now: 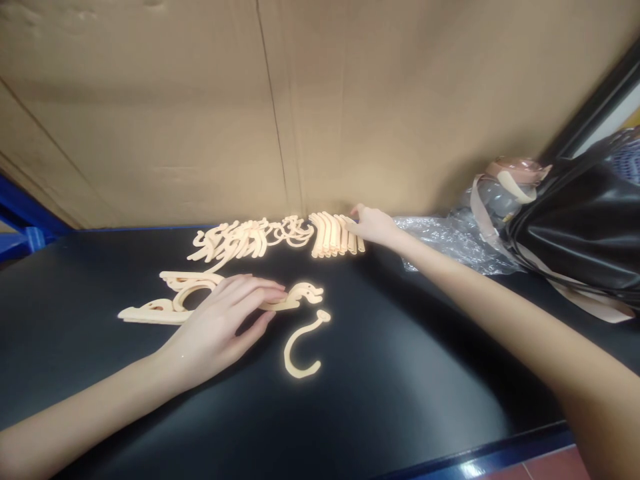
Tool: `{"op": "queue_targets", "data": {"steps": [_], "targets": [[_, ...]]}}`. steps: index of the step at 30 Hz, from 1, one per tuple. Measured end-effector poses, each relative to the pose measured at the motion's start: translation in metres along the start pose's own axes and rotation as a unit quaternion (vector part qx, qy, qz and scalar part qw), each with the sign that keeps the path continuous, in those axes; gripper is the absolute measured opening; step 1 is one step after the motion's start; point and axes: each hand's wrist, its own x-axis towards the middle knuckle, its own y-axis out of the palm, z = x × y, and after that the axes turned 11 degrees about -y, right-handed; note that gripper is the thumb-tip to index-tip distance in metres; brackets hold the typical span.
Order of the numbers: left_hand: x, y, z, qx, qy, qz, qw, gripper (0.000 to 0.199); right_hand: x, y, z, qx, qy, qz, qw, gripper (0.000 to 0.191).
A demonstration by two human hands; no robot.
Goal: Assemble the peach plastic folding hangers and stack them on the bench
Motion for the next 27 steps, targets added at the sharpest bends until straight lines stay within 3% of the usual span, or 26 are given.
{"op": "queue_targets", "data": {"steps": [17, 27], "targets": [[0.0, -0.002, -0.002, 0.0, -0.002, 0.004, 1.0, 0.023, -0.009, -0.005, 0.007, -0.053, 0.022, -0.033, 0.998, 0.041], [0.001, -0.001, -0.003, -0.001, -0.001, 0.001, 1.0, 0.023, -0.002, 0.003, -0.005, 0.008, -0.009, -0.011, 1.0, 0.04]]}}
